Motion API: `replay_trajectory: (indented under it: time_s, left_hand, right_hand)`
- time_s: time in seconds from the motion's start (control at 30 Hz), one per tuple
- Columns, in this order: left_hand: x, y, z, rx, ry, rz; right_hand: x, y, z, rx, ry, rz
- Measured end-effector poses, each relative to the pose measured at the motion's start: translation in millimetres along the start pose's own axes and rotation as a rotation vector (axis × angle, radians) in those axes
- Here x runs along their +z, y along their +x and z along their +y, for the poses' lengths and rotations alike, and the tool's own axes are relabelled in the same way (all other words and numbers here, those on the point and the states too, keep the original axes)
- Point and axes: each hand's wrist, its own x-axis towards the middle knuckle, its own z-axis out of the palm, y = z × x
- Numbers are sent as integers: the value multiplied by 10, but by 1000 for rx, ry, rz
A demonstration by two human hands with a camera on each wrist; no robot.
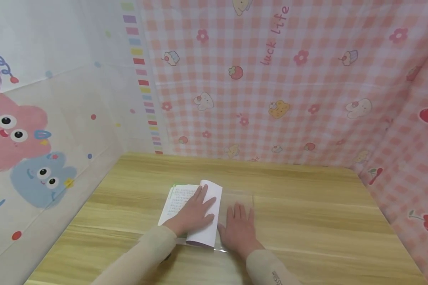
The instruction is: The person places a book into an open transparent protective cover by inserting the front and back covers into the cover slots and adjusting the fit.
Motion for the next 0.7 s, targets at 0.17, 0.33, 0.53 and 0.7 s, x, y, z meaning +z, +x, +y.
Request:
replay_trajectory:
  time_s: [0.17,0.33,0.53,0.7]
  left_hand:
    - [5,17,35,-4,32,-10]
    - [-5,13,57,-20,48,-14]
    - [27,23,97,-38,42,-6]
    - [57,39,131,-51,45,-7]
  right_hand:
    - [-3,-1,6,-4,5,-2]
    - [0,2,28,-11,8,-6]
    - [8,4,46,-9,12,-11]
    - [2,-7,51,-10,25,-17]
